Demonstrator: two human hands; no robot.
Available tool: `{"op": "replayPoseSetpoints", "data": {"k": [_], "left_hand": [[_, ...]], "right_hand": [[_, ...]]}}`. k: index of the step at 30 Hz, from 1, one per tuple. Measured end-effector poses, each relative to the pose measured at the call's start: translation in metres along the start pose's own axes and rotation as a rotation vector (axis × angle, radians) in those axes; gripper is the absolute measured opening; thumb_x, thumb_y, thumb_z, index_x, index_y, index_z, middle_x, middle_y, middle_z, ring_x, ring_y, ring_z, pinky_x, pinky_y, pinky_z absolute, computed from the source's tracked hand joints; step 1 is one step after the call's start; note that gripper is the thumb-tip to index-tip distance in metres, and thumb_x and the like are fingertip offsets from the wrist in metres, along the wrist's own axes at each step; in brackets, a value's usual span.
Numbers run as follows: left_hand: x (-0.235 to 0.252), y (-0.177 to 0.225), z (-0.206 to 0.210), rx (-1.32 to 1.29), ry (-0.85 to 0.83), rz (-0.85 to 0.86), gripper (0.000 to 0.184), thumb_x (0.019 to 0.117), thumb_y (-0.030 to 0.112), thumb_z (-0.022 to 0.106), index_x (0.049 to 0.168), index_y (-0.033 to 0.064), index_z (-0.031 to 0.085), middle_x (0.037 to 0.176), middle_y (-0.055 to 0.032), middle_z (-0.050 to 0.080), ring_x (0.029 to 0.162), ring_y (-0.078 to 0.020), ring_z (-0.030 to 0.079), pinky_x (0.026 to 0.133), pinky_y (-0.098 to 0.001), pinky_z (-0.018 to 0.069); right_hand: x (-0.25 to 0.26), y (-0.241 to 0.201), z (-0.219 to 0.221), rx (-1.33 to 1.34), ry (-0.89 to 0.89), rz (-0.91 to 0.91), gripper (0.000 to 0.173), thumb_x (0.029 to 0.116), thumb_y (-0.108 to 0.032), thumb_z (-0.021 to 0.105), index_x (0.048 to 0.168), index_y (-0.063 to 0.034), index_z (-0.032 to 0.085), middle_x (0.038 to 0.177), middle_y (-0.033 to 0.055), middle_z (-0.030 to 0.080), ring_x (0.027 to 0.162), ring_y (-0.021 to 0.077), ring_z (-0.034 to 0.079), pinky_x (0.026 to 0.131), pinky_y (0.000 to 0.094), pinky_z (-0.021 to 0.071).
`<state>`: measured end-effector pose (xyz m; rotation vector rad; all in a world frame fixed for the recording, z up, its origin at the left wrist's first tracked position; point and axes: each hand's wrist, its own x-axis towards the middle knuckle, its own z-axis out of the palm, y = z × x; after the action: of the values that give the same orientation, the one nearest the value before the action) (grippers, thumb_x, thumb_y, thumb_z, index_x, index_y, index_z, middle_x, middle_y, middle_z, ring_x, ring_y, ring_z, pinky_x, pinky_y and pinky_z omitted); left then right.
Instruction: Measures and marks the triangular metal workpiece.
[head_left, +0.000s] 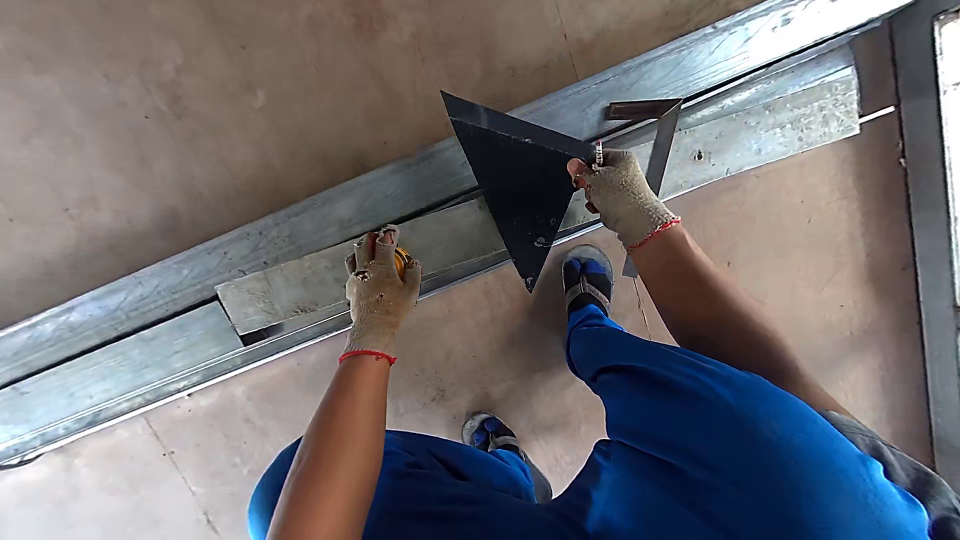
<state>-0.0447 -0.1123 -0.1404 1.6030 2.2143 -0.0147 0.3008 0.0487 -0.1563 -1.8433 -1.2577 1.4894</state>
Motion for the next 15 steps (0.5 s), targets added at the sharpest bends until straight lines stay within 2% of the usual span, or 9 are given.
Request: {"op": "replayPoseSetpoints", "data": {"k": [1, 2, 3, 6, 7, 9, 11, 13, 15], "left_hand": [[-0.001, 0.006, -0.002, 0.072, 0.018, 0.003, 0.063, 0.0968, 0.037, 0.063, 0.154, 0.0157, 0.045, 0.163, -0.0217, 0.033, 0.143, -0.0527, 0.036, 0.101, -0.0759, 0.0374], [-0.004, 0.016, -0.006, 0.113, 0.048, 0.024, 0.067, 0.0968, 0.037, 0.062, 0.157, 0.0154, 0.041, 0.166, -0.0235, 0.024, 0.146, -0.055, 0.029, 0.105, -0.0775, 0.0309], [-0.006, 0.026, -0.009, 0.134, 0.088, 0.073, 0.068, 0.0964, 0.037, 0.061, 0.158, 0.0163, 0.04, 0.167, -0.0241, 0.022, 0.148, -0.055, 0.025, 0.108, -0.0764, 0.0274], [-0.002, 0.06, -0.002, 0.078, 0.099, 0.312, 0.063, 0.0957, 0.044, 0.06, 0.151, 0.0168, 0.049, 0.164, -0.0179, 0.034, 0.151, -0.0458, 0.028, 0.117, -0.0689, 0.0242], [0.005, 0.071, 0.006, 0.029, 0.068, 0.386, 0.063, 0.094, 0.046, 0.063, 0.148, 0.0169, 0.052, 0.164, -0.0148, 0.036, 0.152, -0.0419, 0.029, 0.119, -0.0665, 0.0229], [0.024, 0.088, 0.027, 0.015, -0.016, 0.467, 0.071, 0.0915, 0.055, 0.063, 0.151, 0.0195, 0.049, 0.168, -0.0069, 0.03, 0.156, -0.0344, 0.022, 0.123, -0.0635, 0.0166], [0.039, 0.095, 0.048, 0.043, -0.054, 0.485, 0.077, 0.0887, 0.062, 0.061, 0.153, 0.0221, 0.047, 0.17, -0.0015, 0.027, 0.157, -0.0317, 0.019, 0.123, -0.0626, 0.0141], [0.048, 0.094, 0.062, 0.012, -0.041, 0.478, 0.078, 0.0867, 0.063, 0.064, 0.152, 0.023, 0.049, 0.169, -0.0003, 0.03, 0.157, -0.0315, 0.019, 0.123, -0.0625, 0.013], [0.046, 0.091, 0.069, -0.015, -0.043, 0.472, 0.079, 0.0862, 0.063, 0.065, 0.153, 0.0241, 0.048, 0.17, 0.0008, 0.027, 0.158, -0.03, 0.016, 0.125, -0.061, 0.0086]], "right_hand": [[0.0, 0.004, 0.002, -0.066, 0.014, -0.008, 0.029, 0.0983, -0.034, 0.07, 0.102, -0.0054, 0.069, 0.079, 0.0048, 0.064, 0.06, 0.0121, 0.056, 0.055, 0.0328, 0.0498], [0.0, 0.009, 0.003, -0.12, 0.029, -0.021, 0.031, 0.0977, -0.036, 0.07, 0.102, -0.0052, 0.07, 0.082, 0.006, 0.066, 0.065, 0.0138, 0.059, 0.06, 0.0363, 0.0523], [0.0, 0.013, 0.005, -0.17, 0.045, -0.028, 0.032, 0.0967, -0.037, 0.07, 0.101, -0.005, 0.072, 0.083, 0.0075, 0.068, 0.071, 0.017, 0.063, 0.068, 0.0417, 0.0538], [0.0, 0.02, 0.006, -0.378, 0.063, -0.019, 0.04, 0.0955, -0.044, 0.068, 0.097, -0.0045, 0.072, 0.088, 0.0124, 0.072, 0.085, 0.0277, 0.07, 0.081, 0.0572, 0.0546], [-0.001, 0.018, 0.006, -0.446, 0.063, -0.002, 0.042, 0.0954, -0.046, 0.067, 0.097, -0.005, 0.073, 0.09, 0.0129, 0.072, 0.087, 0.0295, 0.071, 0.082, 0.0593, 0.0548], [-0.005, 0.01, 0.004, -0.597, 0.051, 0.005, 0.048, 0.0959, -0.051, 0.065, 0.095, -0.0041, 0.072, 0.09, 0.0161, 0.071, 0.09, 0.0348, 0.069, 0.081, 0.0629, 0.0521], [-0.012, -0.001, -0.004, -0.749, 0.02, -0.035, 0.053, 0.096, -0.056, 0.062, 0.094, -0.0036, 0.071, 0.092, 0.0191, 0.07, 0.092, 0.0394, 0.068, 0.08, 0.0666, 0.0511], [-0.022, -0.018, -0.022, -0.867, 0.057, -0.114, 0.053, 0.0968, -0.057, 0.061, 0.104, -0.0055, 0.073, 0.1, 0.0203, 0.072, 0.099, 0.0418, 0.069, 0.084, 0.0706, 0.0521], [-0.037, -0.031, -0.049, -0.971, 0.176, -0.096, 0.059, 0.0973, -0.059, 0.057, 0.117, -0.0054, 0.069, 0.11, 0.0237, 0.07, 0.106, 0.0462, 0.067, 0.086, 0.0734, 0.0496]]}}
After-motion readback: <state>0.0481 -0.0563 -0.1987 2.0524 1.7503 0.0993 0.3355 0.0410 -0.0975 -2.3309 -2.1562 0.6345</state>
